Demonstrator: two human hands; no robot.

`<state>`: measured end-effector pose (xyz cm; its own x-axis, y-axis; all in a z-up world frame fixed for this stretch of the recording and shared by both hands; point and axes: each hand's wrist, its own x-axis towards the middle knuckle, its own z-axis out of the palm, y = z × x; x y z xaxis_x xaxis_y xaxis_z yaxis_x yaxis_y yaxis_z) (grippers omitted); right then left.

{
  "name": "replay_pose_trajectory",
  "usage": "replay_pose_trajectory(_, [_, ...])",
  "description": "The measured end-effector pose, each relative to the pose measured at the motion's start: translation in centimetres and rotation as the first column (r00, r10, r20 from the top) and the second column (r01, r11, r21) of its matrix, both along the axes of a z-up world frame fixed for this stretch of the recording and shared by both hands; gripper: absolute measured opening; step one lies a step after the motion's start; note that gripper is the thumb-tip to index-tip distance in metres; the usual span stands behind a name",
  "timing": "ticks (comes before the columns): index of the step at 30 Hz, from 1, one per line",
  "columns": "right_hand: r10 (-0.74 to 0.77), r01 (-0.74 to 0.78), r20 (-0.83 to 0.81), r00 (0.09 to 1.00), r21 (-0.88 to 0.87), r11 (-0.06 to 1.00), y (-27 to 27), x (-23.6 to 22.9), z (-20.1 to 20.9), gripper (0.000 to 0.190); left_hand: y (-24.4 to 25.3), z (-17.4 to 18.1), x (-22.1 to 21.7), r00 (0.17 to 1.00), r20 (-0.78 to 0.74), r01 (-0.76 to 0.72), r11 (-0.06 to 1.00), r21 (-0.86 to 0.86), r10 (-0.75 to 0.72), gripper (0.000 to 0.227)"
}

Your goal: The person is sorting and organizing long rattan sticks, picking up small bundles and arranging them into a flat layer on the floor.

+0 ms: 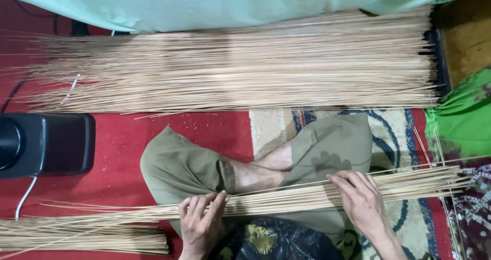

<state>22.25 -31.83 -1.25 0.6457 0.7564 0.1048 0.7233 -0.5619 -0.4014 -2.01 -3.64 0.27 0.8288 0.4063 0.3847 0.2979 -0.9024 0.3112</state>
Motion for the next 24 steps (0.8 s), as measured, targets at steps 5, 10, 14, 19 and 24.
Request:
replay_pose_trajectory(5, [-0.005,0.004,-0.021,1.000,-0.064,0.998,-0.4,-1.6,-0.2,0.028,-0.3,-2.7,-1.3,0.997,-0.073,-0.042,0.995,-0.091,0.036,0.025])
replay_pose_trajectory(10, [-0.034,0.031,-0.066,0.997,-0.051,0.998,-0.4,-2.4,-1.3,0.020,-0.1,-3.5,-1.5,0.990,-0.143,-0.020,0.980,-0.197,-0.009,0.021])
replay_pose_trajectory(14, [-0.054,0.047,-0.123,0.991,-0.060,0.997,0.0,-2.3,-0.9,0.021,0.1,-3.6,-1.4,0.983,-0.181,-0.037,0.965,-0.260,-0.011,0.021])
replay_pose_trajectory(19, [-0.028,0.019,-0.182,0.983,-0.052,0.998,0.6,-1.7,-0.4,0.022,0.5,-3.4,-0.8,0.983,-0.180,-0.076,0.948,-0.308,0.021,0.021])
replay_pose_trajectory(24, [0.017,-0.021,-0.217,0.976,-0.017,1.000,1.8,-0.4,-0.8,0.023,2.1,-2.6,1.4,0.995,-0.097,-0.066,0.951,-0.301,0.038,0.019])
